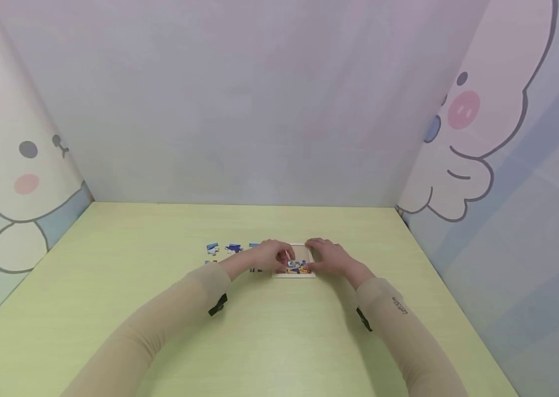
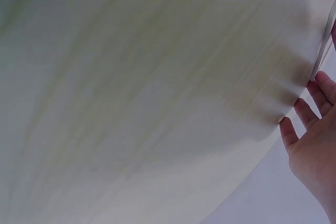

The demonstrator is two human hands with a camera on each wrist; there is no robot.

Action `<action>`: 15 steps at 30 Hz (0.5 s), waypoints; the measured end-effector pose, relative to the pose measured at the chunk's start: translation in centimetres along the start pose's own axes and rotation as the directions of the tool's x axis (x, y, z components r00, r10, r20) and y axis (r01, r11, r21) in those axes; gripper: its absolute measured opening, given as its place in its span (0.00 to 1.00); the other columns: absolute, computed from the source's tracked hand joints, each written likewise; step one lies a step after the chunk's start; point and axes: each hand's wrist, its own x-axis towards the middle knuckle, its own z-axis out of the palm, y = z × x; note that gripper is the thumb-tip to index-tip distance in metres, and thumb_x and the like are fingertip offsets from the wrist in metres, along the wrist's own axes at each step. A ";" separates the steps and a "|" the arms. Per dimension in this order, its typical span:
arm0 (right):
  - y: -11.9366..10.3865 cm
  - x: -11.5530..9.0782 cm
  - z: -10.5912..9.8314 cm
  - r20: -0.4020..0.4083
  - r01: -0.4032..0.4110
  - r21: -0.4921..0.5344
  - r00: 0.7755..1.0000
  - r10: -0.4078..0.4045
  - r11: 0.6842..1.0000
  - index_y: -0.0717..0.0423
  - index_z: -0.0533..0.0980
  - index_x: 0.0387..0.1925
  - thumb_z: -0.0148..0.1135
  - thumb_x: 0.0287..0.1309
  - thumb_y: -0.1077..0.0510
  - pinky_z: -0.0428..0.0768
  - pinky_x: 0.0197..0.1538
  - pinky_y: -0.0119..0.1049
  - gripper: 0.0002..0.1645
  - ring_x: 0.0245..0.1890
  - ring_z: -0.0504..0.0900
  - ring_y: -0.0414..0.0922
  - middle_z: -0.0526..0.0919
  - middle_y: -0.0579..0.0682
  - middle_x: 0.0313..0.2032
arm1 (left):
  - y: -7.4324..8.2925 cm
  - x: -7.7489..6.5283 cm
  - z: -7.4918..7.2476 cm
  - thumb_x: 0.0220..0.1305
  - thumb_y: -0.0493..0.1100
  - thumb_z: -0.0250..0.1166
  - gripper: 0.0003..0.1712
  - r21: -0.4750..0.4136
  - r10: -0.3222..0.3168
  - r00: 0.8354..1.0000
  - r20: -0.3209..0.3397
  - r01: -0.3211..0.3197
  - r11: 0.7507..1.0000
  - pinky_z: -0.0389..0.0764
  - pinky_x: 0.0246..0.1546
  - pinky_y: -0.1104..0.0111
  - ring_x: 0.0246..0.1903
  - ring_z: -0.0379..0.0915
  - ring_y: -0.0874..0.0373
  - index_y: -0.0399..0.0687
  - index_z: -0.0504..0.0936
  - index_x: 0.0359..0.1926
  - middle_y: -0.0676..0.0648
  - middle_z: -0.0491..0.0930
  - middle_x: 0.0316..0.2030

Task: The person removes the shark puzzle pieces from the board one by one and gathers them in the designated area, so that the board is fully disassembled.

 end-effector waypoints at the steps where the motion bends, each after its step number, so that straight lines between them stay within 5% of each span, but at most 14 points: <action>1: 0.0 0.0 0.0 0.001 0.000 -0.002 1.000 0.000 1.000 0.54 0.63 0.67 0.62 0.54 0.37 0.59 0.61 0.64 0.44 0.66 0.61 0.59 0.63 0.57 0.67 | 0.0 0.0 0.0 0.58 0.41 0.67 0.11 0.001 0.006 1.000 0.004 -0.006 1.000 0.66 0.43 0.66 0.29 0.72 0.65 0.56 0.79 0.43 0.58 0.78 0.28; 8: 0.0 0.0 0.0 -0.006 0.011 0.000 1.000 -0.011 1.000 0.54 0.63 0.67 0.62 0.55 0.38 0.60 0.59 0.65 0.43 0.66 0.61 0.60 0.64 0.58 0.67 | 0.0 0.1 -0.1 0.62 0.42 0.64 0.07 0.021 0.025 1.000 0.010 -0.025 0.999 0.69 0.37 0.71 0.29 0.71 0.66 0.56 0.81 0.41 0.59 0.78 0.29; 15: 0.0 -0.2 0.0 0.004 -0.009 0.001 1.000 0.009 1.000 0.53 0.63 0.67 0.61 0.55 0.36 0.59 0.60 0.65 0.44 0.67 0.60 0.59 0.63 0.57 0.67 | 0.1 -0.3 -0.6 0.62 0.38 0.63 0.08 -0.047 0.038 0.999 -0.005 -0.039 0.998 0.72 0.35 0.72 0.31 0.73 0.64 0.57 0.80 0.41 0.56 0.78 0.30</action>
